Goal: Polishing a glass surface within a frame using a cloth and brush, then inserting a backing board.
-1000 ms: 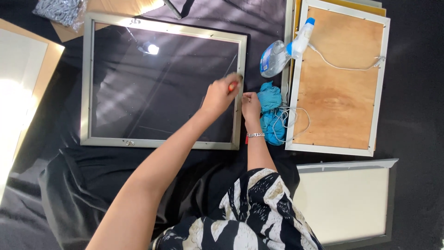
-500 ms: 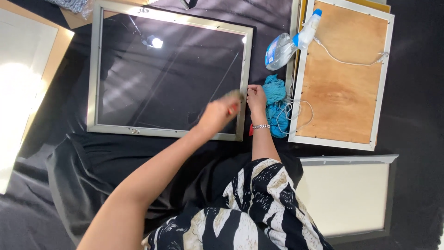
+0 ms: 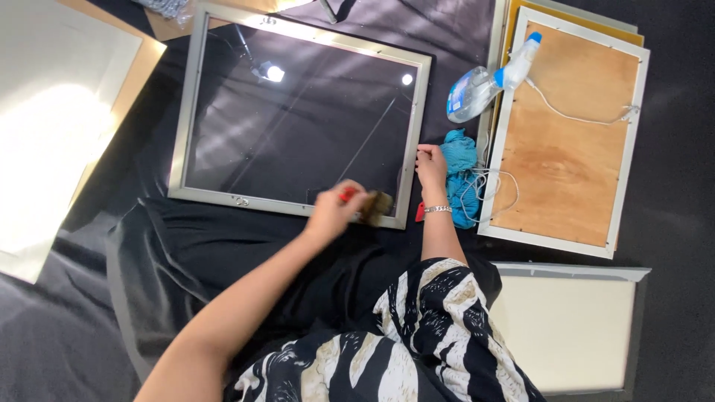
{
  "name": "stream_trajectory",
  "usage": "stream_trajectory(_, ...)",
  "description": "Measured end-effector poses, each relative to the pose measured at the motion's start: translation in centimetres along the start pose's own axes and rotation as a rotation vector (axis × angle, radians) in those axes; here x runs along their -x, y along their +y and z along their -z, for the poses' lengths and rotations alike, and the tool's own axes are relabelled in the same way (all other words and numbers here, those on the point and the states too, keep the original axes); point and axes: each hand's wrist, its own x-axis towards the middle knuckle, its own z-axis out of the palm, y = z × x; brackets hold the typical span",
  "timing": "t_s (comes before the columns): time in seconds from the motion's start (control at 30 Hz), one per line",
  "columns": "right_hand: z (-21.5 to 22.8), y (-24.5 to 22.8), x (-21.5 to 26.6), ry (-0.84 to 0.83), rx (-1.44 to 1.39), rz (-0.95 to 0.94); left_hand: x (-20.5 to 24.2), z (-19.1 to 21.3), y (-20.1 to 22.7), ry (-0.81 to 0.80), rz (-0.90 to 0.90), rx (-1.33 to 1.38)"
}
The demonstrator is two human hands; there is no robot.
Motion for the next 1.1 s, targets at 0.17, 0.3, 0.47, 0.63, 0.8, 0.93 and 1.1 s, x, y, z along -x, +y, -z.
stream_trajectory(0.17, 0.1, -0.2, 0.4, -0.023, 0.001, 0.027, 1.4, 12.7, -0.9, 0.183, -0.007, -0.203)
stream_trajectory(0.3, 0.1, -0.1, 0.2, -0.025, 0.027, 0.033, 1.9, 21.9, -4.0, 0.525, 0.168, -0.473)
stream_trajectory(0.47, 0.3, -0.7, 1.0, -0.024, 0.036, 0.042, 3.1, 23.8, -3.1, 0.574, 0.028, -0.813)
stream_trajectory(0.63, 0.5, -1.2, 1.4, -0.029, 0.043, 0.036, 3.0, 25.1, -5.4, 0.510, 0.144, -0.650)
stream_trajectory(0.8, 0.4, -1.7, 1.5, -0.027, 0.055, 0.016, 3.1, 27.8, -6.5, 0.587, 0.215, -0.781)
stream_trajectory(0.93, 0.3, -1.4, 1.2, -0.025, 0.068, 0.010, 1.1, 27.0, -6.8, 0.448, 0.324, -0.777)
stream_trajectory(1.1, 0.5, -2.6, 2.1, -0.029, 0.070, 0.002, -4.5, 26.3, -5.1, 0.419, 0.042, -1.056)
